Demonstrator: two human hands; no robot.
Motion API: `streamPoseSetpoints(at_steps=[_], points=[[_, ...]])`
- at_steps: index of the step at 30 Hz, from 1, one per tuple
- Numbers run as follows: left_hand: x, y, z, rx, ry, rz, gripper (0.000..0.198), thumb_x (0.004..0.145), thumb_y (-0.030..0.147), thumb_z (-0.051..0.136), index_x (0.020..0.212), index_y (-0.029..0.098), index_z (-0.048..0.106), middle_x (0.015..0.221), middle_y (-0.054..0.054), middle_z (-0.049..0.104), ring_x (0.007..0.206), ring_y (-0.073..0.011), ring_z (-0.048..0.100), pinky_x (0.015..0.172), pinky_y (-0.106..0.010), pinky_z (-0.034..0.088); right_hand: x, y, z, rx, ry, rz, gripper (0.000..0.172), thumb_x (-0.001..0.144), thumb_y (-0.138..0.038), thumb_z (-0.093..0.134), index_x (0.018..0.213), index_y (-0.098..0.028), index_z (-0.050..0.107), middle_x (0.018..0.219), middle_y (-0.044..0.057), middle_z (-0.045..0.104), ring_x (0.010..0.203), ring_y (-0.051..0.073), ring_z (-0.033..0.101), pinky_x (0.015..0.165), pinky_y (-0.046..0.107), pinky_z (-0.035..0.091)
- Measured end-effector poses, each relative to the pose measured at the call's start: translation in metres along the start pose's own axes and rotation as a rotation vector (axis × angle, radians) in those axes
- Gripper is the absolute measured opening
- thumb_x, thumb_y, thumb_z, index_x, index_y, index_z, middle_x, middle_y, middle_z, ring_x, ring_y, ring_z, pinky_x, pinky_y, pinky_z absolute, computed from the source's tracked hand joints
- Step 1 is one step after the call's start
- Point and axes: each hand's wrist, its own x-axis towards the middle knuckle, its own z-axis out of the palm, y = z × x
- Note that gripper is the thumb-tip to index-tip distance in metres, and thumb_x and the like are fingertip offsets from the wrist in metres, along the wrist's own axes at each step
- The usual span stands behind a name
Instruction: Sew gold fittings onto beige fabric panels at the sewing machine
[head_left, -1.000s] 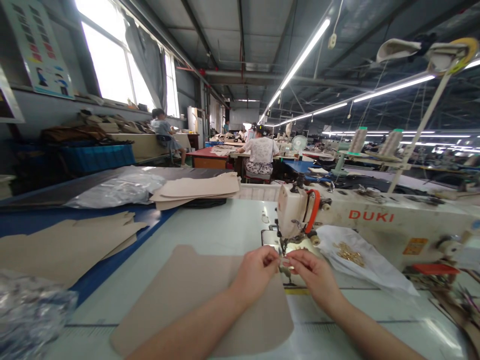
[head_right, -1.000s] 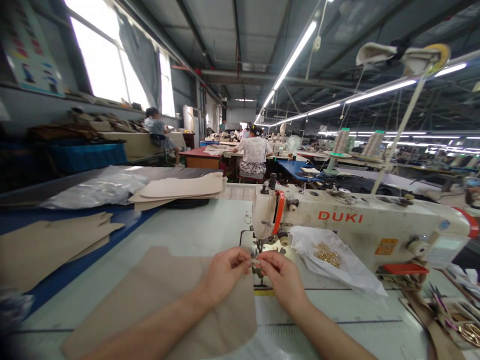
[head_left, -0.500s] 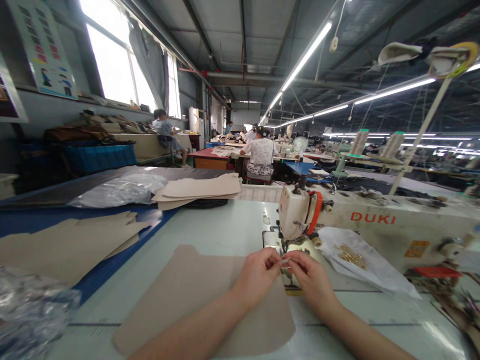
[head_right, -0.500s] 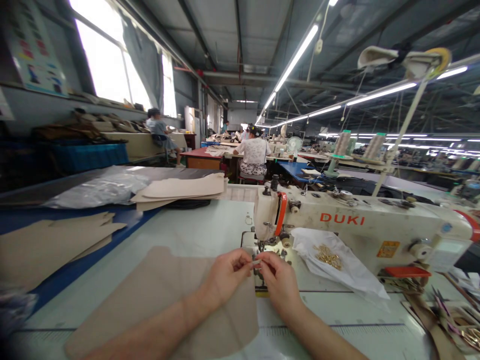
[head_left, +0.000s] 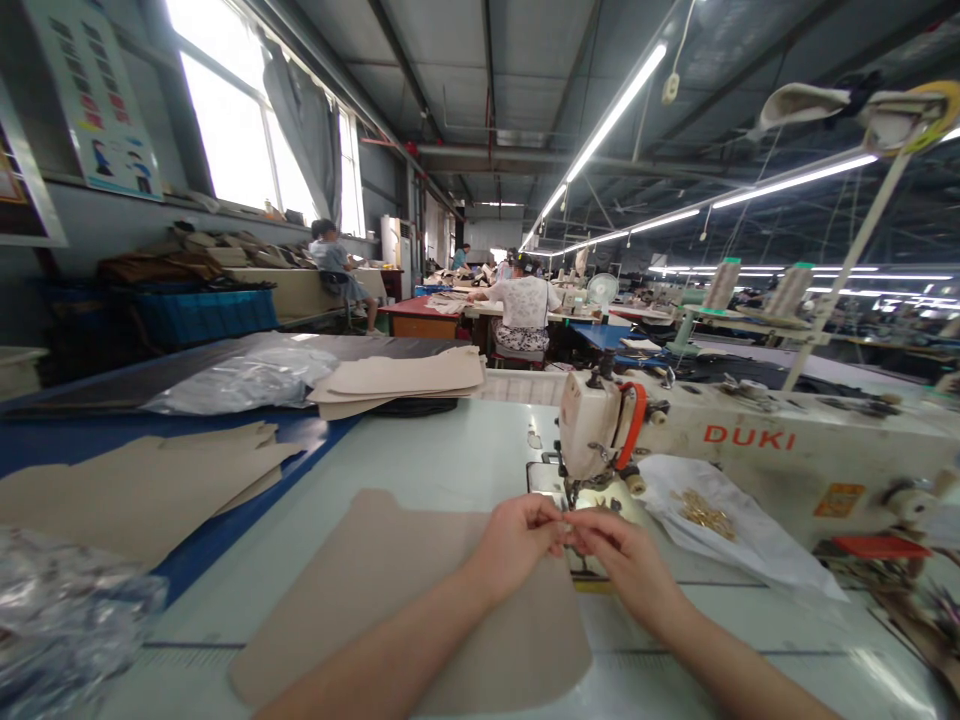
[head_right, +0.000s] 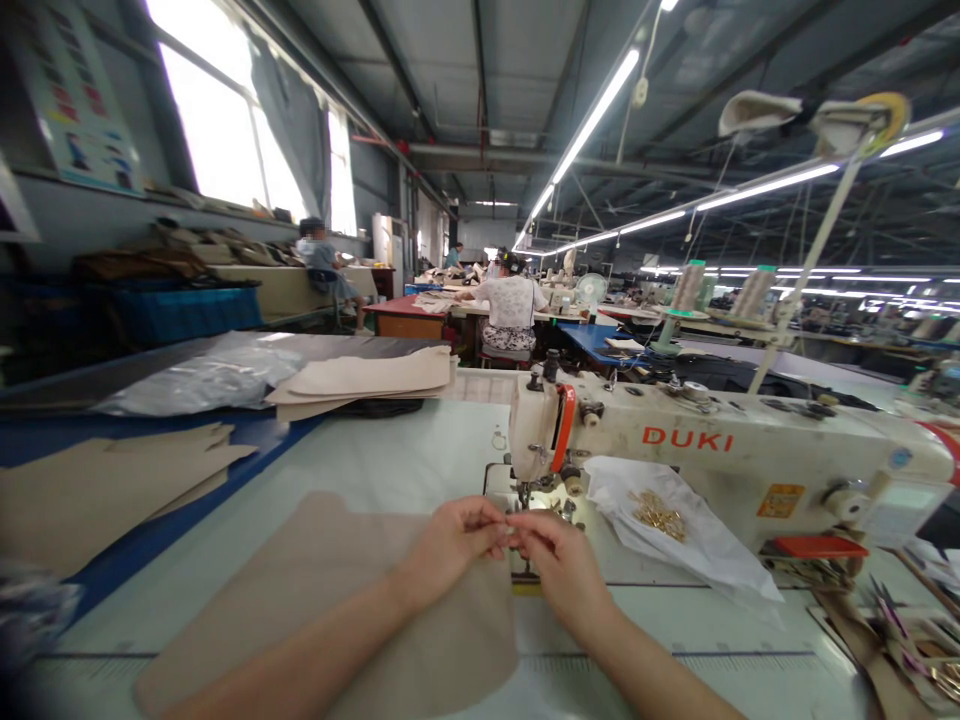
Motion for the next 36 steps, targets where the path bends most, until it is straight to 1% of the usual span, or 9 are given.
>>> streamPoseSetpoints(at_steps=[2,4,10,14,17,23,27,30,36], points=[[0.0,0.003,0.0,-0.066,-0.031,-0.043,0.015,0.063,0.028,0.066,0.064,0.016,0.059,0.057,0.001,0.063,0.053,-0.0116,0.058,0.058,-0.025,0.047,0.004,0.002,-0.004,0.076,-0.033,0.107,0.029,0.068,-0.046,0.067,0.083,-0.022,0.072,0.075,0.004,0.069,0.071,0.021,0.063,0.068,0.034,0.05],[0.001,0.004,0.0,-0.111,-0.061,-0.079,0.02,0.06,0.031,0.07,0.064,0.015,0.058,0.056,0.002,0.063,0.052,-0.0111,0.058,0.057,-0.025,0.047,0.007,0.002,-0.007,0.109,-0.041,0.143,0.028,0.062,-0.044,0.072,0.076,-0.021,0.072,0.065,0.002,0.066,0.064,0.019,0.06,0.064,0.031,0.048],[0.001,0.006,-0.002,-0.126,-0.101,-0.185,0.031,0.055,0.033,0.075,0.07,0.016,0.054,0.055,0.001,0.064,0.05,-0.0126,0.061,0.053,-0.024,0.046,0.012,0.0,-0.005,0.245,-0.07,0.206,0.027,0.052,-0.036,0.079,0.06,-0.017,0.061,0.053,-0.003,0.06,0.049,0.01,0.05,0.052,0.023,0.039],[0.001,0.01,-0.002,-0.125,-0.104,-0.211,0.033,0.054,0.031,0.074,0.071,0.016,0.051,0.052,0.001,0.064,0.046,-0.012,0.059,0.051,-0.024,0.046,0.013,0.006,-0.004,0.361,-0.164,0.294,0.029,0.056,-0.037,0.079,0.064,-0.017,0.06,0.057,-0.003,0.062,0.052,0.01,0.054,0.057,0.024,0.043],[0.002,0.011,-0.002,-0.113,-0.104,-0.22,0.033,0.053,0.032,0.075,0.07,0.016,0.051,0.052,0.0,0.064,0.044,-0.0119,0.059,0.047,-0.022,0.044,0.013,0.008,-0.005,0.431,-0.216,0.305,0.028,0.058,-0.036,0.079,0.067,-0.016,0.062,0.062,-0.001,0.064,0.057,0.012,0.058,0.061,0.025,0.045],[0.004,0.012,-0.001,-0.274,-0.07,-0.267,0.036,0.068,0.049,0.064,0.072,0.015,0.055,0.054,-0.001,0.064,0.047,-0.0112,0.06,0.049,-0.02,0.044,0.012,0.0,-0.005,0.657,-0.192,0.34,0.025,0.057,-0.031,0.082,0.071,-0.017,0.066,0.068,0.0,0.067,0.064,0.011,0.062,0.069,0.024,0.047],[0.004,0.014,-0.001,-0.333,-0.063,-0.336,0.026,0.062,0.033,0.072,0.073,0.014,0.058,0.06,-0.001,0.066,0.053,-0.0091,0.06,0.055,-0.019,0.045,0.012,-0.003,-0.002,0.728,-0.142,0.363,0.025,0.054,-0.03,0.084,0.068,-0.017,0.066,0.067,0.0,0.067,0.062,0.01,0.061,0.066,0.023,0.047],[0.003,0.014,-0.001,-0.334,-0.092,-0.347,0.027,0.055,0.021,0.075,0.074,0.014,0.058,0.062,0.0,0.065,0.054,-0.0087,0.059,0.059,-0.02,0.045,0.011,-0.001,-0.001,0.715,-0.121,0.356,0.026,0.053,-0.03,0.084,0.066,-0.017,0.065,0.064,0.0,0.066,0.06,0.01,0.059,0.064,0.023,0.046],[0.0,0.018,-0.002,-0.28,-0.122,-0.354,0.026,0.055,0.024,0.075,0.067,0.015,0.054,0.061,0.0,0.062,0.059,-0.0102,0.058,0.063,-0.022,0.043,0.009,-0.001,0.001,0.625,-0.144,0.314,0.029,0.054,-0.035,0.082,0.065,-0.017,0.062,0.06,-0.002,0.063,0.057,0.01,0.056,0.061,0.024,0.043]])
